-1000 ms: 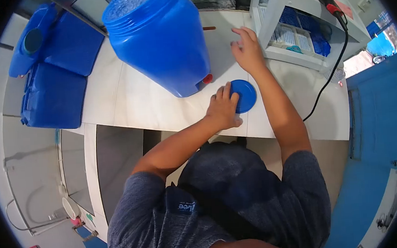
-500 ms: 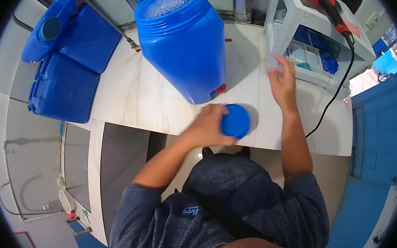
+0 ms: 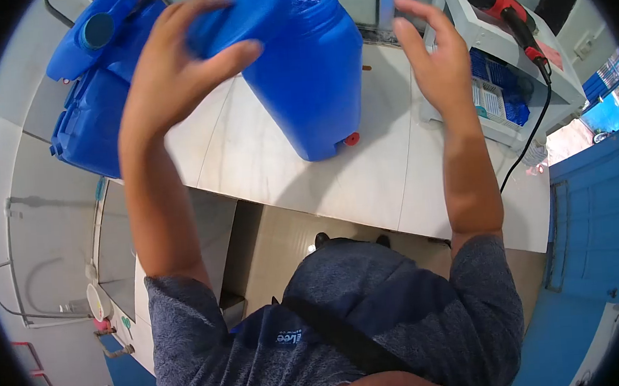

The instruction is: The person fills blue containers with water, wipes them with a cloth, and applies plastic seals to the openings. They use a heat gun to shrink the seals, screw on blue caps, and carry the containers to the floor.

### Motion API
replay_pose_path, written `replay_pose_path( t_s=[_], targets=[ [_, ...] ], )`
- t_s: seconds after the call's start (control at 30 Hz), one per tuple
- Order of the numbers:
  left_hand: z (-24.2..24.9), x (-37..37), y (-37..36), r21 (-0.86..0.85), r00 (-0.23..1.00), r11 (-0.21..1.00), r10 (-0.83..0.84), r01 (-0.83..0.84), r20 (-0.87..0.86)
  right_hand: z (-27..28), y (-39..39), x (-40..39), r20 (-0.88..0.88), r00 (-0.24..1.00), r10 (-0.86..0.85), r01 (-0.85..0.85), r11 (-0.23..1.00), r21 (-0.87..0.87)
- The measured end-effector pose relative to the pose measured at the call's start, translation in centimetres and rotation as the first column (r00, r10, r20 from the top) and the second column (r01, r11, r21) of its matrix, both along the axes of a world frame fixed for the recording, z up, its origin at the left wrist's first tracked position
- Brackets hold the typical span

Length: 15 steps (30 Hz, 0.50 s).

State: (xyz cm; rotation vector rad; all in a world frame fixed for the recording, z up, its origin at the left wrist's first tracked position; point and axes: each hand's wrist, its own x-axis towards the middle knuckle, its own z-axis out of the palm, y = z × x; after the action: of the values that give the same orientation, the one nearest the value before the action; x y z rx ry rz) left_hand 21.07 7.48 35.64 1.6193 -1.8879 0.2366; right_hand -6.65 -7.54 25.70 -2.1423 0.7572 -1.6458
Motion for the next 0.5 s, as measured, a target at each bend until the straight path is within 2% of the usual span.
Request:
replay_pose_path(
  t_s=[0.1, 0.17, 0.3, 0.37, 0.43, 0.5],
  targets=[
    [0.0, -2.6, -3.6, -0.009, 0.999, 1.000, -0.023, 0.023, 0.026, 2.7, 0.0, 3.1, 0.011, 1.000, 0.024, -0.024, 0.999, -0.031],
    [0.0, -3.0, -4.5, -0.008, 0.999, 0.999, -0.036, 0.036, 0.013, 4.4, 1.1, 4.3, 0.136, 0.986, 0.092, -0.100, 0.994, 0.052],
    [0.0, -2.9, -5.4, -0.017, 0.998, 0.998, -0.060, 0.060, -0.012, 5.1, 1.1, 5.6, 0.118, 0.986, 0.115, -0.118, 0.993, 0.022],
    [-0.2, -2.9, -5.4, -0.034, 0.998, 0.997, -0.068, 0.068, 0.007, 5.2, 0.9, 6.0, -0.101, 0.994, -0.039, 0.037, 0.999, -0.021],
    [-0.2, -3.1, -4.8, 0.062, 0.999, 0.998, 0.021, -0.024, 0.044, 5.1, 0.7, 6.3, -0.111, 0.993, -0.047, 0.047, 0.999, -0.004],
    [-0.2, -3.6, -4.4, 0.026, 0.996, 0.999, 0.027, -0.029, 0.085, 4.9, 0.5, 6.6, -0.126, 0.991, -0.054, 0.056, 0.998, 0.014]
  ],
)
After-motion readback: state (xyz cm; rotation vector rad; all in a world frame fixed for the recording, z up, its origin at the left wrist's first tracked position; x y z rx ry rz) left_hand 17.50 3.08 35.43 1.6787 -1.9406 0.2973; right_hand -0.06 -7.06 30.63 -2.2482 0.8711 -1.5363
